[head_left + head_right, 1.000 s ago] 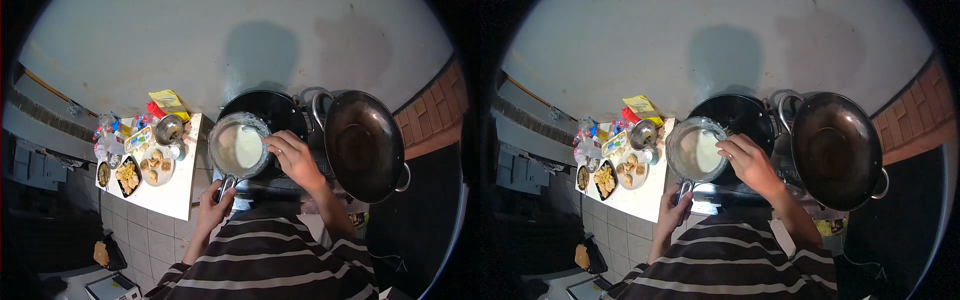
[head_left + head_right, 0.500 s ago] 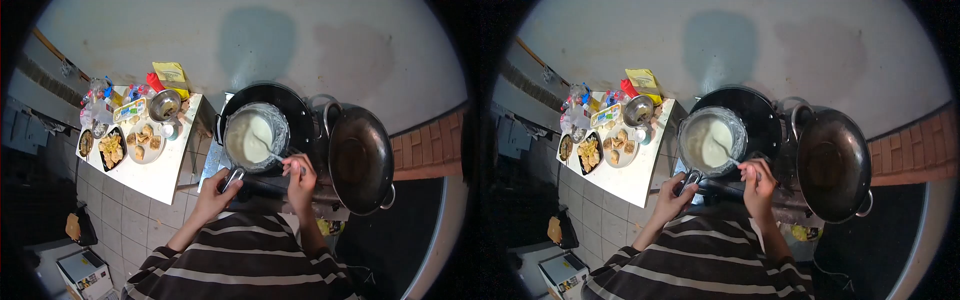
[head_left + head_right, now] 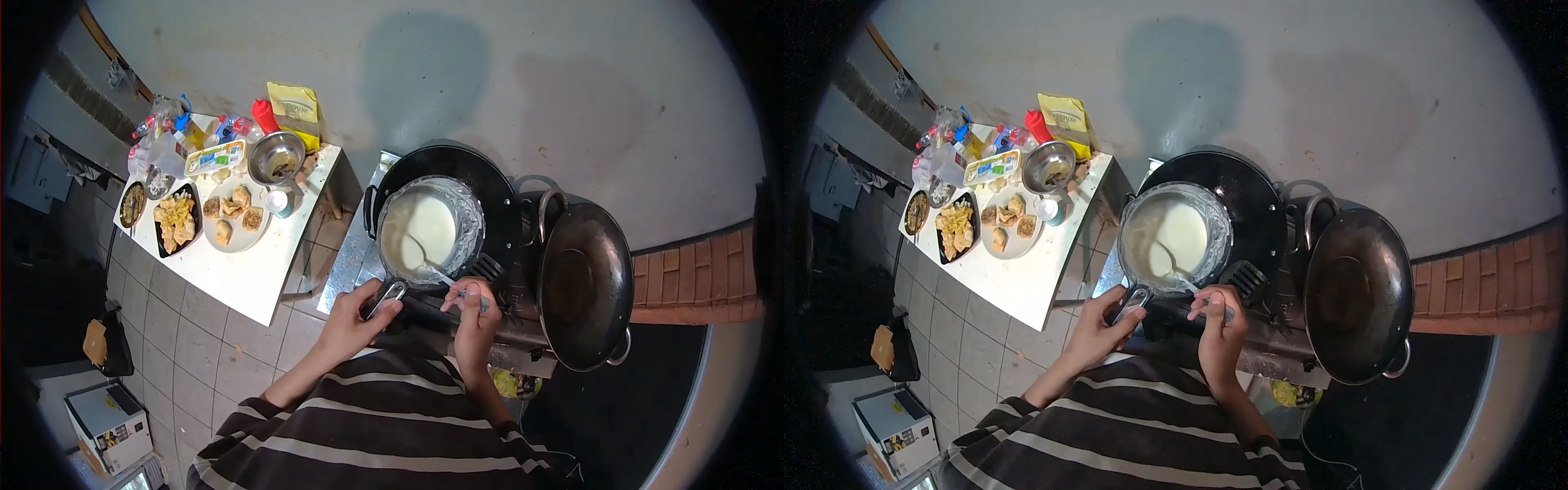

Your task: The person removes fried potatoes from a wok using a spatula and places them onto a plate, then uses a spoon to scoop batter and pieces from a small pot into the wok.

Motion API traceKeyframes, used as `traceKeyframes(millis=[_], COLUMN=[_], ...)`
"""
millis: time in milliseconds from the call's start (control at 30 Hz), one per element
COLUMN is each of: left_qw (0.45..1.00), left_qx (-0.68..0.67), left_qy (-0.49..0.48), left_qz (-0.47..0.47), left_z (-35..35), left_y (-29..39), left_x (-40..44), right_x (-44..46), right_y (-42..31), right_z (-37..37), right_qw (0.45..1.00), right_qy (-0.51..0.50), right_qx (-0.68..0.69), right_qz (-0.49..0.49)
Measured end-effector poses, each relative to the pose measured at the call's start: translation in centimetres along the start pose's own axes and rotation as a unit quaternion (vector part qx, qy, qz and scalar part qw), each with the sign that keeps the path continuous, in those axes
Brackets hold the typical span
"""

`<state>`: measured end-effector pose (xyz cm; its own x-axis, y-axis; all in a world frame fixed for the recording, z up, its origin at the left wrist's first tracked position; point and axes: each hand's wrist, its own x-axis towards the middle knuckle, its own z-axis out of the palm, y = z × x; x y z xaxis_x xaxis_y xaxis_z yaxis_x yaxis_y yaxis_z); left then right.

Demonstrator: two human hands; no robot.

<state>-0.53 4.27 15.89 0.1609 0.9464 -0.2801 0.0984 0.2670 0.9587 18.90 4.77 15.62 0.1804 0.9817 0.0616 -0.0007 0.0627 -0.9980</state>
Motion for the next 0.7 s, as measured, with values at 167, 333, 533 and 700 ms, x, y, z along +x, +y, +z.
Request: traceKeyframes(millis=[167,333,533,700], left_qw=[1.000,0.999,0.999,1.000], left_qx=[0.008,0.033,0.030,0.022], left_qy=[-0.002,0.008,0.016,0.011], left_qz=[-0.001,0.013,0.010,-0.007], left_z=[0.6,1.7,3.2,4.1], left_y=[0.1,-0.1,-0.4,0.1], left_x=[-0.3,-0.7,-1.4,-1.6], right_x=[0.1,0.2,0.1,1.2], right_y=[-0.3,0.0,-1.0,-4.1], right_z=[-0.5,-2.1,-4.1,-6.4], right_qw=[0.995,0.983,0.995,0.940], right_qy=[0.016,-0.006,-0.034,-0.110], right_qx=[0.091,0.166,-0.050,-0.198], right_qz=[0.044,0.084,-0.082,-0.256])
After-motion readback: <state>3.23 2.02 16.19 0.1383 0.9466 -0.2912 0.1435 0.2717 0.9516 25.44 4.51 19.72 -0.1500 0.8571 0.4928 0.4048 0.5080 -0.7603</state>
